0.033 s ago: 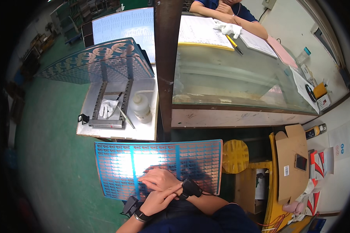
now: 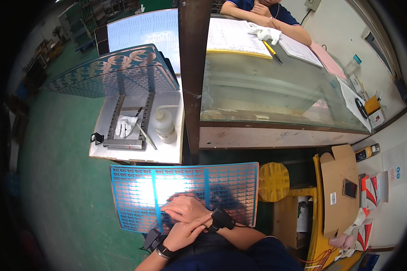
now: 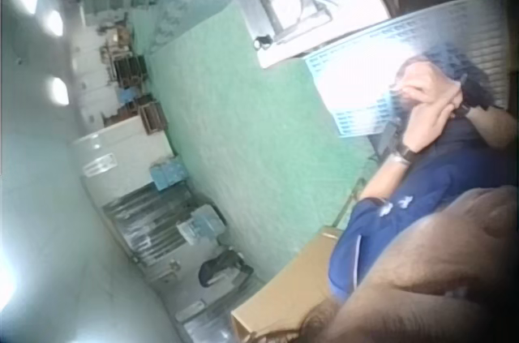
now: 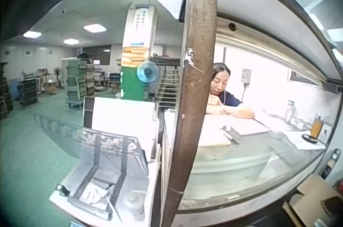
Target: Recorder inspects a blue metal sheet and then secures a wearable sensor device to their wrist.
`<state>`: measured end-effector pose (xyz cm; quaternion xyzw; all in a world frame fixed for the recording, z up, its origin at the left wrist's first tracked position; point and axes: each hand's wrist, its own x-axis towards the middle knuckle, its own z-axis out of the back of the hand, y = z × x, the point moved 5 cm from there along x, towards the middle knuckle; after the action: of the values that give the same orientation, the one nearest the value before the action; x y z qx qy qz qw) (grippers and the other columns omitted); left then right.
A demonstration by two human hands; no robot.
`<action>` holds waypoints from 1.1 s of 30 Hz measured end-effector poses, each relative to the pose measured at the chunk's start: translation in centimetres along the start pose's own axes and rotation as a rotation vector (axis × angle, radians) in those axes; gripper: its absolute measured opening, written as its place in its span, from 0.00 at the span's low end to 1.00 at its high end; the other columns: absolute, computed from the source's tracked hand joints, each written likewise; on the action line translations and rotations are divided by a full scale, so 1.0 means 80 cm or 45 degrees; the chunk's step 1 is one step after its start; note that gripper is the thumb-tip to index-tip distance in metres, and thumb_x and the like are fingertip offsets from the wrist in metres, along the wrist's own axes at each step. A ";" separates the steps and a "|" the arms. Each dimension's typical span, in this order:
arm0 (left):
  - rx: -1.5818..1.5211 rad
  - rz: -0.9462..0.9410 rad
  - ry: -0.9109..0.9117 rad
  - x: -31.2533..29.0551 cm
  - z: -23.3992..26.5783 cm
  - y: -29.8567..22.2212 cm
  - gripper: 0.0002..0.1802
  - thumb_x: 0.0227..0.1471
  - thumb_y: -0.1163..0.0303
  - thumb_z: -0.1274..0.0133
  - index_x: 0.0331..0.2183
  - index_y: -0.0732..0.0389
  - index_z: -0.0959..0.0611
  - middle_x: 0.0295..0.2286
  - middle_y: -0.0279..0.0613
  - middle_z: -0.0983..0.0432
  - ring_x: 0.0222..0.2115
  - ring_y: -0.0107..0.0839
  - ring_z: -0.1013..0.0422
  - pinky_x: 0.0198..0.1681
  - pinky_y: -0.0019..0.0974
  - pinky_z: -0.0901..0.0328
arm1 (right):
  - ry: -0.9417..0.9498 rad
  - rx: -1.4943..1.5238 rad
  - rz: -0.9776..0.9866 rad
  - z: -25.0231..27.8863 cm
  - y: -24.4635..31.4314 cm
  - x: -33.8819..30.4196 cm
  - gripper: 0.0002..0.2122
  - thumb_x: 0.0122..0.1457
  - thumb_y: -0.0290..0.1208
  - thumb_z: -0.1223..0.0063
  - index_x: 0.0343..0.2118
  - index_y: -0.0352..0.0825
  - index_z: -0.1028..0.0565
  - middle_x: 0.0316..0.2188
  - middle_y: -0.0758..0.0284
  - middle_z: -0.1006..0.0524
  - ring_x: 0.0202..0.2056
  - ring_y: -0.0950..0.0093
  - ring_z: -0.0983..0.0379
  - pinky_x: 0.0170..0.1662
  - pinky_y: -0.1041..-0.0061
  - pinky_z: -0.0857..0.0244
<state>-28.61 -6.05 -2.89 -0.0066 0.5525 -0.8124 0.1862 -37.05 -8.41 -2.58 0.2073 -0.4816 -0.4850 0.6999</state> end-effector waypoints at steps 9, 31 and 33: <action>0.201 -0.040 -0.154 0.003 0.000 -0.005 0.22 0.53 0.63 0.45 0.51 0.49 0.24 0.24 0.50 0.22 0.24 0.51 0.25 0.28 0.45 0.31 | -0.012 -0.070 0.015 0.007 0.006 0.004 0.06 0.52 0.26 0.43 0.33 0.36 0.20 0.28 0.68 0.20 0.28 0.70 0.26 0.32 0.72 0.32; 0.134 -0.139 -0.365 -0.003 -0.007 0.003 0.17 0.51 0.65 0.42 0.45 0.53 0.20 0.26 0.47 0.20 0.24 0.43 0.23 0.27 0.38 0.30 | -0.007 -0.084 0.040 0.000 0.002 -0.001 0.06 0.53 0.27 0.43 0.34 0.36 0.19 0.30 0.68 0.20 0.30 0.70 0.25 0.34 0.72 0.31; 0.098 -0.165 -0.383 -0.004 -0.008 0.003 0.17 0.51 0.66 0.42 0.44 0.53 0.20 0.27 0.45 0.20 0.23 0.41 0.23 0.26 0.37 0.30 | -0.005 -0.077 0.048 0.000 0.003 -0.001 0.06 0.53 0.27 0.43 0.34 0.35 0.20 0.30 0.68 0.20 0.30 0.69 0.25 0.34 0.72 0.31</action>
<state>-28.39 -5.48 -3.28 -0.1565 0.4853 -0.8331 0.2140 -36.95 -8.28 -2.44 0.1760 -0.4719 -0.4865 0.7138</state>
